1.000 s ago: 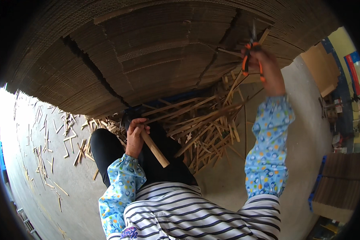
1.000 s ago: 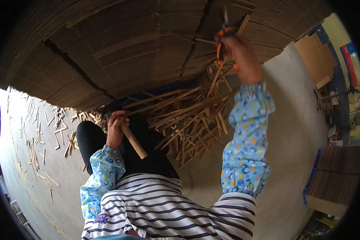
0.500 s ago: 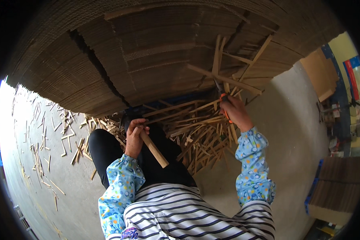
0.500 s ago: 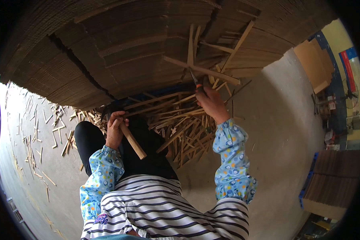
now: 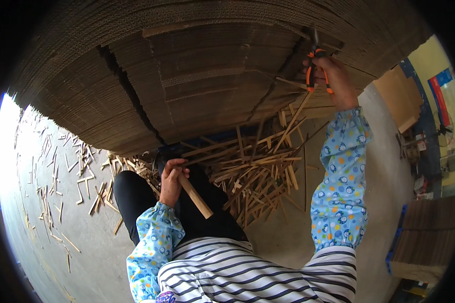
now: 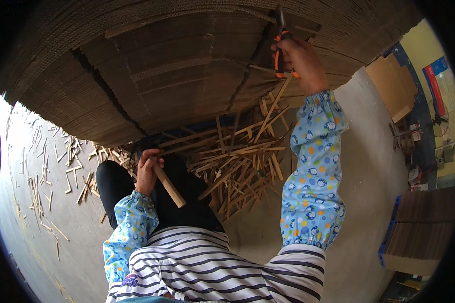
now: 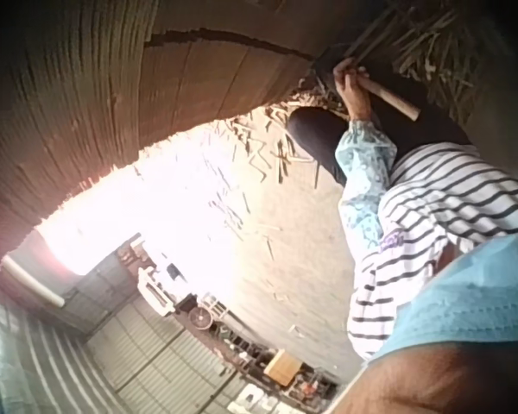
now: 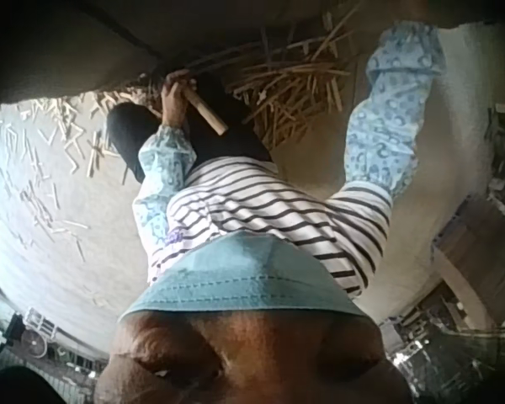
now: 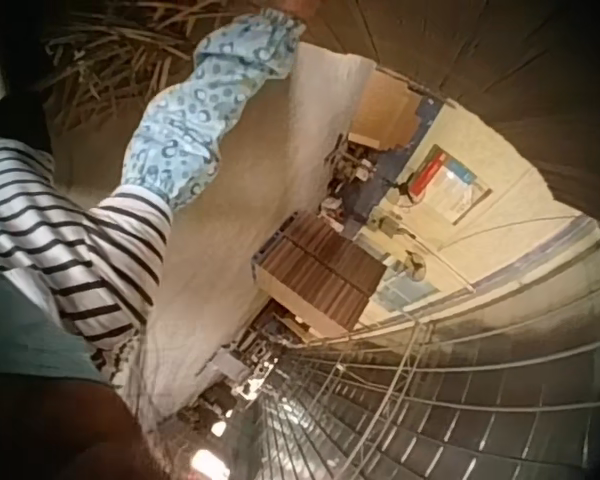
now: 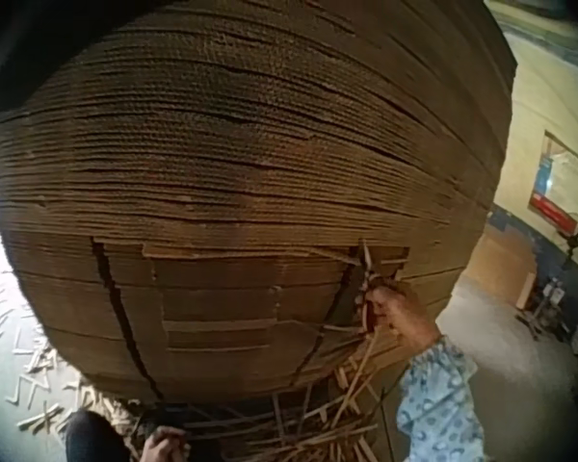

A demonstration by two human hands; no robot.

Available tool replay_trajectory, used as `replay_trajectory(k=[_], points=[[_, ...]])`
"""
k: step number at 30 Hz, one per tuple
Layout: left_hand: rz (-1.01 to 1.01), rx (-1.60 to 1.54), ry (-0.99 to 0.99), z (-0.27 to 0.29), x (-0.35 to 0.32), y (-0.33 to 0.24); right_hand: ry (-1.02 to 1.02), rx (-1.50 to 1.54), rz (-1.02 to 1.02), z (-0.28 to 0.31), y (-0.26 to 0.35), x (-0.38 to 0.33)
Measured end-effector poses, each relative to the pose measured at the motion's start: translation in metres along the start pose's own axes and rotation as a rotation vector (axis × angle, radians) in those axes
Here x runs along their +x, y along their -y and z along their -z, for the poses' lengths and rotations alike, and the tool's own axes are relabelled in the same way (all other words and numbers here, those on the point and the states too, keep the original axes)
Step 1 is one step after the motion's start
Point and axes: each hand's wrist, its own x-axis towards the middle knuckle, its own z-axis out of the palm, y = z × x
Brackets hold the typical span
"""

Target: Trimming the edges of a stack of corrugated cardboard using a hammer and pliers to remove waste pieces.

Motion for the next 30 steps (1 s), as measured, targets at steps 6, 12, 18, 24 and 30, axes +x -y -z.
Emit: replay_trajectory(k=[6, 12, 18, 24, 30], points=[[-0.029, 0.04, 0.008, -0.007, -0.002, -0.008, -0.042, 0.136, 0.034, -0.033, -0.006, -0.013], [-0.021, 0.015, -0.044, -0.007, -0.003, -0.008, 0.279, 0.051, -0.095, -0.094, -0.099, -0.122], [0.05, 0.021, -0.013, -0.004, -0.003, -0.004, 0.481, -0.038, -0.108, -0.069, -0.143, -0.144], [-0.01, -0.018, 0.011, -0.002, -0.002, -0.006, 0.35, 0.246, -0.042, -0.014, -0.02, -0.085], [-0.002, -0.026, 0.018, -0.005, -0.001, -0.001, 0.011, -0.024, -0.002, 0.005, 0.012, 0.0]])
